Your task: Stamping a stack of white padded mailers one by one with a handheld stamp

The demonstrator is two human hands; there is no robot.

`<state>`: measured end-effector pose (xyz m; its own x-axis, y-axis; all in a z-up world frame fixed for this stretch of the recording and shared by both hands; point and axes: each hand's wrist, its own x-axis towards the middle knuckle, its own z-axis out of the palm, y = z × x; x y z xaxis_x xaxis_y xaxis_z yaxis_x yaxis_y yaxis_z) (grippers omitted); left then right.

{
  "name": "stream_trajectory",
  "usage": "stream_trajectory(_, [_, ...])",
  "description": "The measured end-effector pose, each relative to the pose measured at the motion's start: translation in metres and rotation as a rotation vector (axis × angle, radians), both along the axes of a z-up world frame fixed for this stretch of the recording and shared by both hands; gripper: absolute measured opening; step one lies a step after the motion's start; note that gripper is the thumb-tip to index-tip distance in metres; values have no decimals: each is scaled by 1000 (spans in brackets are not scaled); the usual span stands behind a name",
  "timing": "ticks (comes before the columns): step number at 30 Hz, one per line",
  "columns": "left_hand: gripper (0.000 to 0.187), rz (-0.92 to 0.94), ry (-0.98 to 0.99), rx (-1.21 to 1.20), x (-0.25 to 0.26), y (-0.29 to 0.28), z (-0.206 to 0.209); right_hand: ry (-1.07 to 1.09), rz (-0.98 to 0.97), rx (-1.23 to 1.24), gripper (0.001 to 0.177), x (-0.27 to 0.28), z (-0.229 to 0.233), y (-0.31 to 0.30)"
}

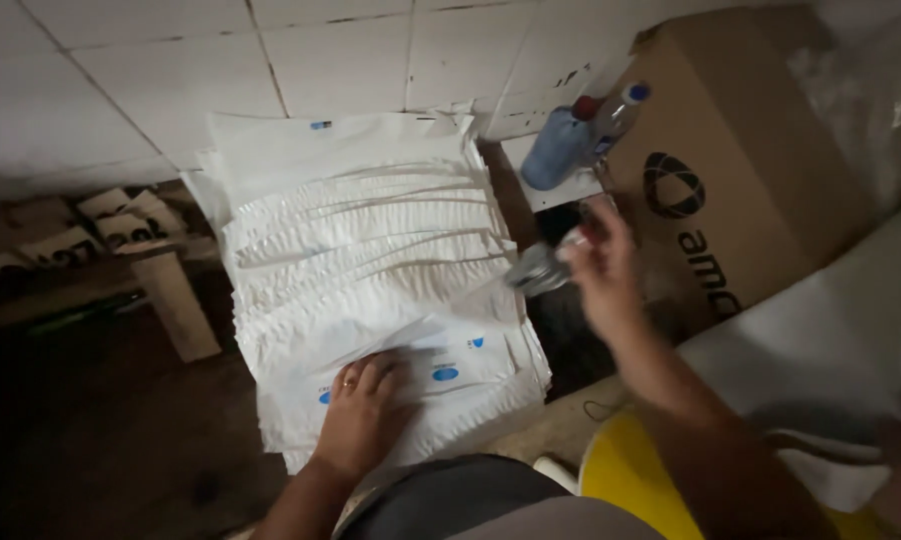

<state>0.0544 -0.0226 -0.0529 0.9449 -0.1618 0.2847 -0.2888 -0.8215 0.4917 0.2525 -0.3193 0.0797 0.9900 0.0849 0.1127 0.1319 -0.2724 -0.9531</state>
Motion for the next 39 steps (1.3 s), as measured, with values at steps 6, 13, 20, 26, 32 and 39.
stream_trajectory(6, [55, 9, -13, -8, 3, -3, 10, 164, -285, -499, 50, 41, 3, -58])
stream_trajectory(13, [62, 26, -79, -36, 3, -5, -6, 8, -121, -748, 41, 61, -1, -62])
stream_trajectory(20, [56, 9, -74, -72, 2, -4, -3, -147, -46, -579, 35, 85, -62, -63])
stream_trajectory(26, [56, 10, -41, -92, -1, -8, -7, -44, -59, -620, 36, 92, -42, -59])
stream_trajectory(32, [46, -47, -44, -74, -2, -4, -2, 54, -70, -616, 38, 84, -32, -49])
stream_trajectory(39, [37, -74, -62, -97, -4, -1, -15, -103, -69, -309, 45, 85, -8, -58])
